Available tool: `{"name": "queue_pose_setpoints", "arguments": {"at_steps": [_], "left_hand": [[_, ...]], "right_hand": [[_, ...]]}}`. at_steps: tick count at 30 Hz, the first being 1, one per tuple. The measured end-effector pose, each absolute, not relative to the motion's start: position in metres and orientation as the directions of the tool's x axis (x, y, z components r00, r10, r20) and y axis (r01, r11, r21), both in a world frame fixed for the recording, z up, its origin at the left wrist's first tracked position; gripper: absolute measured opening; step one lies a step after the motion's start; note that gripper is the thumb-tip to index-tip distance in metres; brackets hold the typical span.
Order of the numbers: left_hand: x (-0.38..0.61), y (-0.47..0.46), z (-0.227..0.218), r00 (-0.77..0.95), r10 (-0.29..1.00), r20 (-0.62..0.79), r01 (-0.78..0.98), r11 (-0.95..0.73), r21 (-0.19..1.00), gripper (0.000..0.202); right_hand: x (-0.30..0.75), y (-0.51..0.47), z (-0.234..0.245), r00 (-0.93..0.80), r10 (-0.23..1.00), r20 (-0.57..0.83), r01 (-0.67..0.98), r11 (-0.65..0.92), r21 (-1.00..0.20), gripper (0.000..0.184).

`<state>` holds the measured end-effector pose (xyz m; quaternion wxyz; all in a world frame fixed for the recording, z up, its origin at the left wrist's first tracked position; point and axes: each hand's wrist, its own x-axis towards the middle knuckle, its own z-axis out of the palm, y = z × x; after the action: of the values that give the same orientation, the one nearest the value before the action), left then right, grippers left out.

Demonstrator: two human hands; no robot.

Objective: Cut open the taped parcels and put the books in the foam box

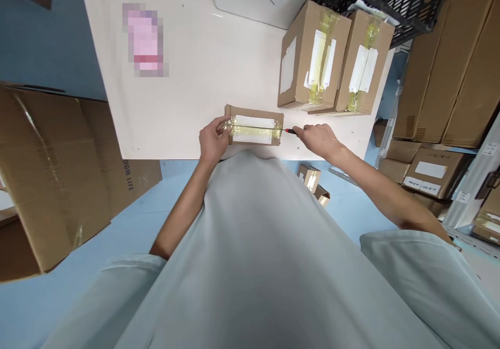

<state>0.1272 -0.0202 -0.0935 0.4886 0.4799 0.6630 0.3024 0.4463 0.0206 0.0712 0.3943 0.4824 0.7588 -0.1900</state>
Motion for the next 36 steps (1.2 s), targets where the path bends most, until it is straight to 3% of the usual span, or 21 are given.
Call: {"name": "queue_pose_setpoints", "arguments": {"at_steps": [5,9,13,16,18,24,31,36], "left_hand": [[0.126,-0.019,-0.091,-0.058,0.933,-0.355,0.313,0.355,0.881,0.043],[0.122,-0.018,-0.091,-0.052,0.932,-0.359,0.268,0.359,0.894,0.042],[0.119,-0.019,-0.092,-0.068,0.927,-0.370,0.236,0.375,0.896,0.044],[0.116,-0.020,-0.090,-0.089,0.919,-0.385,0.222,0.395,0.892,0.048],[0.113,-0.021,-0.088,-0.098,0.907,-0.410,0.230,0.421,0.877,0.052],[0.086,-0.023,-0.087,-0.177,0.881,-0.438,0.355,0.472,0.807,0.061],[0.053,-0.024,-0.083,-0.232,0.915,-0.330,0.586,0.402,0.703,0.048],[0.074,-0.023,-0.089,-0.163,0.931,-0.326,0.710,0.340,0.616,0.044]], "right_hand": [[0.476,0.008,0.058,-0.232,0.643,-0.729,0.913,0.402,0.064,0.049],[0.495,-0.007,0.028,-0.228,0.695,-0.681,0.964,0.258,-0.060,0.044],[0.504,-0.040,-0.014,-0.209,0.788,-0.579,0.938,-0.005,-0.345,0.046],[0.490,-0.070,-0.049,-0.181,0.860,-0.476,0.753,-0.190,-0.630,0.050],[0.472,-0.088,-0.070,-0.115,0.877,-0.466,0.607,-0.310,-0.732,0.054],[0.433,-0.098,-0.100,0.033,0.862,-0.505,0.384,-0.478,-0.790,0.064],[0.406,-0.063,-0.080,-0.143,0.813,-0.565,0.261,-0.519,-0.814,0.078],[0.397,-0.056,-0.043,-0.084,0.844,-0.530,0.331,-0.478,-0.814,0.077]]}}
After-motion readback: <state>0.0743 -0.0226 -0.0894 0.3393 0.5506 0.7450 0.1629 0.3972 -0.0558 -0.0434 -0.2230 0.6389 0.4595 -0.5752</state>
